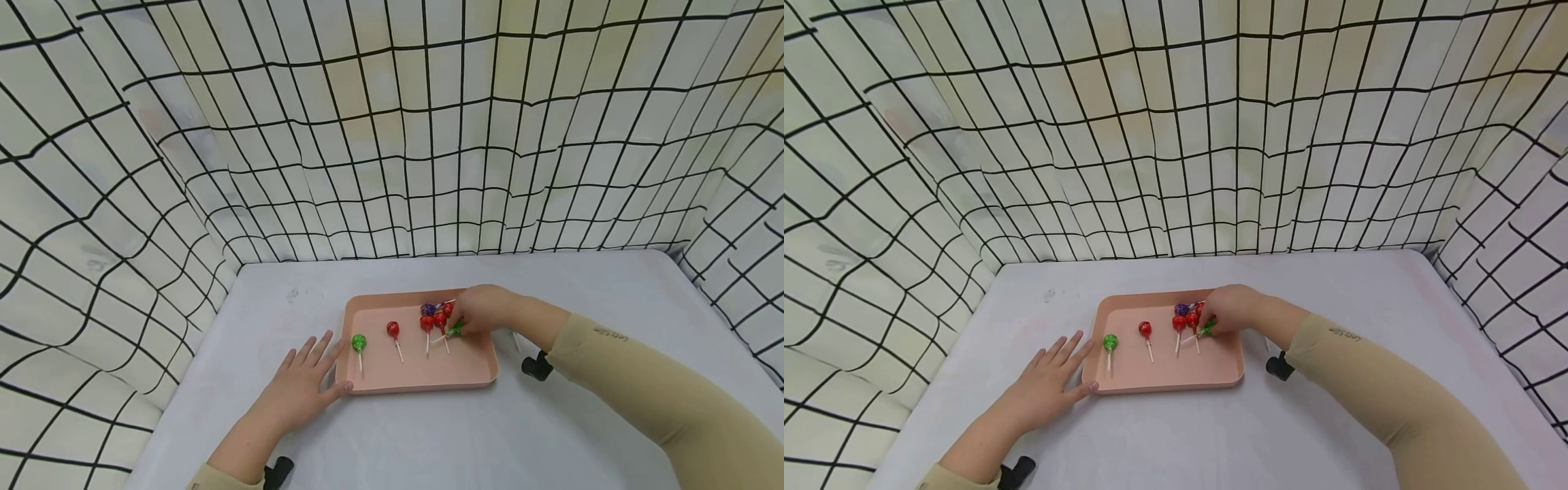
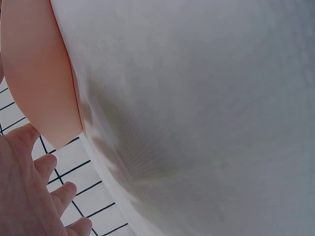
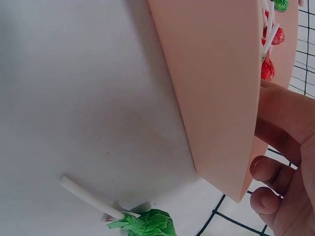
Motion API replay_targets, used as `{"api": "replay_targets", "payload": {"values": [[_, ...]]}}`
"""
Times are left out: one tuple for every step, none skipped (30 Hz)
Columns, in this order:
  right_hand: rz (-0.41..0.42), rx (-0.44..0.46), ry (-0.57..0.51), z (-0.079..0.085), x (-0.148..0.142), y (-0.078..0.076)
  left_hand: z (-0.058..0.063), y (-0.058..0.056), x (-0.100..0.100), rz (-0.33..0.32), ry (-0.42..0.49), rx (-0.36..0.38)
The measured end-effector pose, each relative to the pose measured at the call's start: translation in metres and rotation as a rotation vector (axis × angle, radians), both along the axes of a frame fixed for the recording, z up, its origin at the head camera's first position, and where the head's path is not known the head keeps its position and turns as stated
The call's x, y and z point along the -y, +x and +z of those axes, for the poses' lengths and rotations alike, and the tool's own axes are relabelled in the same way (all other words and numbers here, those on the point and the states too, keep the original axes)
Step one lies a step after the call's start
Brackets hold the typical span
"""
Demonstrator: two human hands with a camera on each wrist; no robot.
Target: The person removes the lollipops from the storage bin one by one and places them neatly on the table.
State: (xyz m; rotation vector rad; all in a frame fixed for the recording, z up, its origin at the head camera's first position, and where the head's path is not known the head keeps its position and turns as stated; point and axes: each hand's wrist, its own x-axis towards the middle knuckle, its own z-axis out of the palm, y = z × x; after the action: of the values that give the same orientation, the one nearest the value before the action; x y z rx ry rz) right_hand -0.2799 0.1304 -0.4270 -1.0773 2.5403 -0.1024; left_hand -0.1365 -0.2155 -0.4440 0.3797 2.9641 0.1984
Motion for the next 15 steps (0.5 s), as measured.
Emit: {"api": "replay_targets", "payload": {"values": [[0.002,0.002,-0.005,-0.0002,-0.0004,-0.0001,0.0,-0.0003,0.0,0.001,0.0,0.001],[0.003,0.003,-0.009,-0.0004,-0.0009,-0.0001,0.0001,-0.0004,-0.0002,0.001,0.002,0.002],[0.006,0.005,-0.012,-0.0006,-0.0012,0.0,-0.0001,-0.0006,-0.0002,0.002,0.001,0.003],[0.008,0.008,-0.016,-0.0005,-0.0015,0.0003,-0.0001,-0.0006,-0.0003,0.002,0.0,0.004],[0.011,0.01,-0.021,-0.0005,-0.0017,0.0006,-0.0001,-0.0006,-0.0003,0.002,0.001,0.005],[0.015,0.012,-0.024,-0.0002,-0.0019,0.001,0.0,-0.0006,-0.0005,0.002,0.002,0.005],[0.02,0.013,-0.026,0.0002,-0.002,0.0015,-0.0001,-0.0007,-0.0005,0.002,0.001,0.005],[0.025,0.01,-0.025,0.0004,-0.0021,0.002,0.0001,-0.0006,-0.0006,0.002,-0.001,0.007],[0.031,0.006,-0.024,0.0007,-0.0022,0.0025,-0.0001,-0.0007,-0.0006,0.002,-0.005,0.008],[0.037,0.005,-0.025,0.0013,-0.0021,0.0032,0.0002,-0.0006,-0.0009,0.002,-0.006,0.008],[0.042,0.003,-0.025,0.0019,-0.0023,0.0038,0.0001,-0.0007,-0.0009,0.003,-0.008,0.009],[0.047,0.002,-0.026,0.0029,-0.0026,0.0046,0.0001,-0.0008,-0.0011,0.004,-0.011,0.01],[0.05,0.0,-0.027,0.0042,-0.0029,0.0053,-0.0002,-0.0008,-0.0011,0.003,-0.012,0.01],[0.054,-0.001,-0.03,0.0055,-0.0035,0.0059,-0.0004,-0.0009,-0.0011,0.004,-0.014,0.011],[0.055,-0.003,-0.035,0.007,-0.0041,0.0065,-0.0006,-0.0008,-0.0011,0.002,-0.013,0.008]]}}
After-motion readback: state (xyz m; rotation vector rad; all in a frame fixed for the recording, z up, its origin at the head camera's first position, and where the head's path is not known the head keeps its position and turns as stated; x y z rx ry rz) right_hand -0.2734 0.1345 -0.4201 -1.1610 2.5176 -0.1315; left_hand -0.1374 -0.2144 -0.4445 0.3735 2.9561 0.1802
